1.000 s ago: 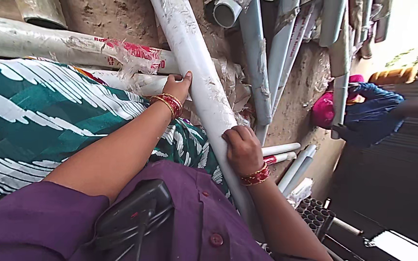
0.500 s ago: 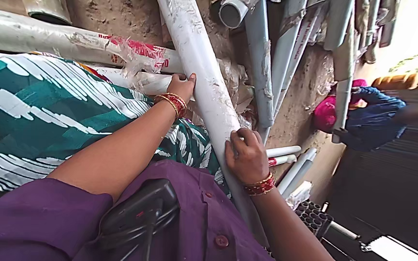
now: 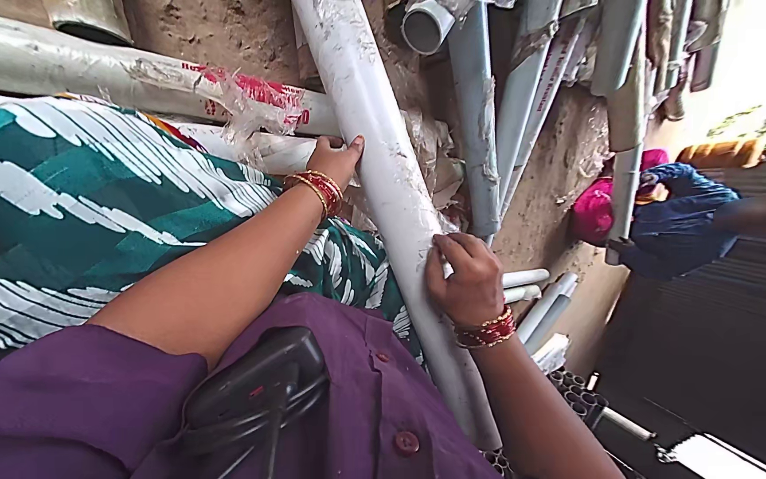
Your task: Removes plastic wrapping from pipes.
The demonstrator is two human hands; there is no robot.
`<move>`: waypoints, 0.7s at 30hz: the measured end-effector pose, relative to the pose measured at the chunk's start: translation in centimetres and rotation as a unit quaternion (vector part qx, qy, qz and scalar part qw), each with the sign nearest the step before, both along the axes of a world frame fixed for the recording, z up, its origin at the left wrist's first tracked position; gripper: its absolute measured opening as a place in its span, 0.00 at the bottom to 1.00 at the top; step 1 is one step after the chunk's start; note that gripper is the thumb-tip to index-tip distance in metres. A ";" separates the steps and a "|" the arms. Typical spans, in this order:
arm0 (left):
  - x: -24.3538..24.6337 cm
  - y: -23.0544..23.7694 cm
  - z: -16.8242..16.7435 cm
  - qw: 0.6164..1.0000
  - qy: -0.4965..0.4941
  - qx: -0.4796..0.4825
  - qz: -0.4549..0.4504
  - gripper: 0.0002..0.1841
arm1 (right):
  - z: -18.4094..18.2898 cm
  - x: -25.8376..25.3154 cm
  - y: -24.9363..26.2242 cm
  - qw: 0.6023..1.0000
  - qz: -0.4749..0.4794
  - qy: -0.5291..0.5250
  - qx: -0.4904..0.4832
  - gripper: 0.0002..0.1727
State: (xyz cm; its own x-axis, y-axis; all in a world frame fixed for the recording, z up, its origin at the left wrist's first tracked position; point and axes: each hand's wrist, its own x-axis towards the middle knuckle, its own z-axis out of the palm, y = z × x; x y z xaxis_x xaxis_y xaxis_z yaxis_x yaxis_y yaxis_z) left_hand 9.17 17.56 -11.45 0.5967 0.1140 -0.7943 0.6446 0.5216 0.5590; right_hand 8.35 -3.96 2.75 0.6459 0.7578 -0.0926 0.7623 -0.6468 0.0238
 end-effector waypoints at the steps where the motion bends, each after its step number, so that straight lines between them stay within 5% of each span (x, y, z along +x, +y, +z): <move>1: 0.0 0.0 0.0 1.000 0.002 -0.001 0.001 0.31 | 0.2 -0.3 0.1 1.000 0.000 0.009 -0.007 0.16; 11: 0.1 0.0 0.1 1.000 0.011 0.001 -0.003 0.31 | -1.1 -1.1 0.6 0.998 -0.013 -0.065 -0.013 0.09; 16: -0.1 0.1 0.2 1.000 -0.003 0.007 0.000 0.33 | 0.2 -0.7 0.9 0.998 -0.050 -0.014 -0.026 0.16; 21: 0.1 -0.1 -0.1 1.000 0.004 0.017 0.006 0.30 | -0.2 -2.6 0.4 0.999 -0.043 -0.005 -0.017 0.12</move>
State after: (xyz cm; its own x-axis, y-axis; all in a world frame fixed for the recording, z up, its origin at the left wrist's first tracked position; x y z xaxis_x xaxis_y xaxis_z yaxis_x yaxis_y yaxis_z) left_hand 9.26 17.48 -11.52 0.5887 0.1479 -0.7947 0.6434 0.5094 0.5714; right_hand 5.70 -3.52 2.58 0.7097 0.6957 -0.1105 0.7033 -0.7089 0.0534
